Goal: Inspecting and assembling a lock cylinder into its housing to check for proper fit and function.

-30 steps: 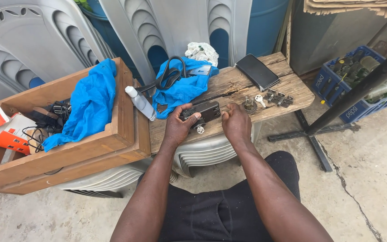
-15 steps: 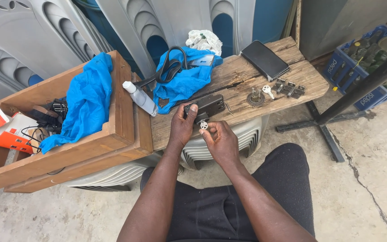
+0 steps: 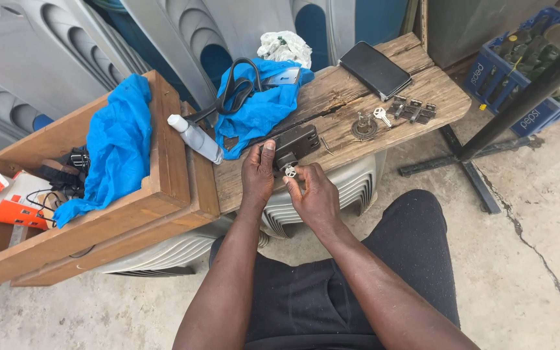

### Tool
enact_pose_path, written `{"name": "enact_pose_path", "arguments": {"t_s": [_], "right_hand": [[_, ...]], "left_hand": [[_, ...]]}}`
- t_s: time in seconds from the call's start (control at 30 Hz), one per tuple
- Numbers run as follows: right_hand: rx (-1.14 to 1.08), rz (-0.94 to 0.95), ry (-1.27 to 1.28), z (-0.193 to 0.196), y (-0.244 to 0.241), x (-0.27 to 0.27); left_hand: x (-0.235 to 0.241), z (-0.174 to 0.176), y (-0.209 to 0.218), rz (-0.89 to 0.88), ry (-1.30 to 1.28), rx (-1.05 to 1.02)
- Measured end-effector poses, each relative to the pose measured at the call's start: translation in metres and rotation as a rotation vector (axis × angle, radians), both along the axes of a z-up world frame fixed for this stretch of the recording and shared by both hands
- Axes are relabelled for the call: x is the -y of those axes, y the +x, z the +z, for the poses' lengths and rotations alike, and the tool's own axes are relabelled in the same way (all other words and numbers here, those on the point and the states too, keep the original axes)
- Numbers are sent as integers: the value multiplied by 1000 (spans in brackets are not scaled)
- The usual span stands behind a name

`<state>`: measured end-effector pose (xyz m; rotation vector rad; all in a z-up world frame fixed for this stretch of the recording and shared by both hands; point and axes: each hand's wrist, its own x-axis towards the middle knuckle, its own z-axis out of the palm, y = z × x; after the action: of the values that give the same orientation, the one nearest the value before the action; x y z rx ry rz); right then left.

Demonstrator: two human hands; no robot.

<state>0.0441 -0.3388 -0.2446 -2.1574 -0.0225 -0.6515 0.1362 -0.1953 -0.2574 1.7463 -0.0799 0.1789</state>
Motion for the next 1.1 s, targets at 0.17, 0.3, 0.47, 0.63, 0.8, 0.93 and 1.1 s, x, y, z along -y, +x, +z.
{"name": "enact_pose_path", "arguments": {"t_s": [0.17, 0.3, 0.47, 0.63, 0.8, 0.93, 1.1], "right_hand": [[-139, 58, 423, 20, -4, -2], [-225, 125, 650, 60, -23, -2], [137, 66, 415, 72, -17, -2], [292, 51, 218, 70, -5, 11], [121, 69, 221, 70, 3, 18], [29, 40, 224, 70, 5, 24], [-274, 56, 76, 47, 22, 48]], "left_hand": [[10, 10, -8, 54, -57, -6], [23, 34, -31, 55, -416, -63], [47, 63, -36, -67, -1016, -188], [43, 73, -15, -256, -1091, -363], [50, 47, -5, -298, -1027, -399], [55, 42, -8, -248, -997, -310], [51, 32, 0, -234, -896, -272]]}}
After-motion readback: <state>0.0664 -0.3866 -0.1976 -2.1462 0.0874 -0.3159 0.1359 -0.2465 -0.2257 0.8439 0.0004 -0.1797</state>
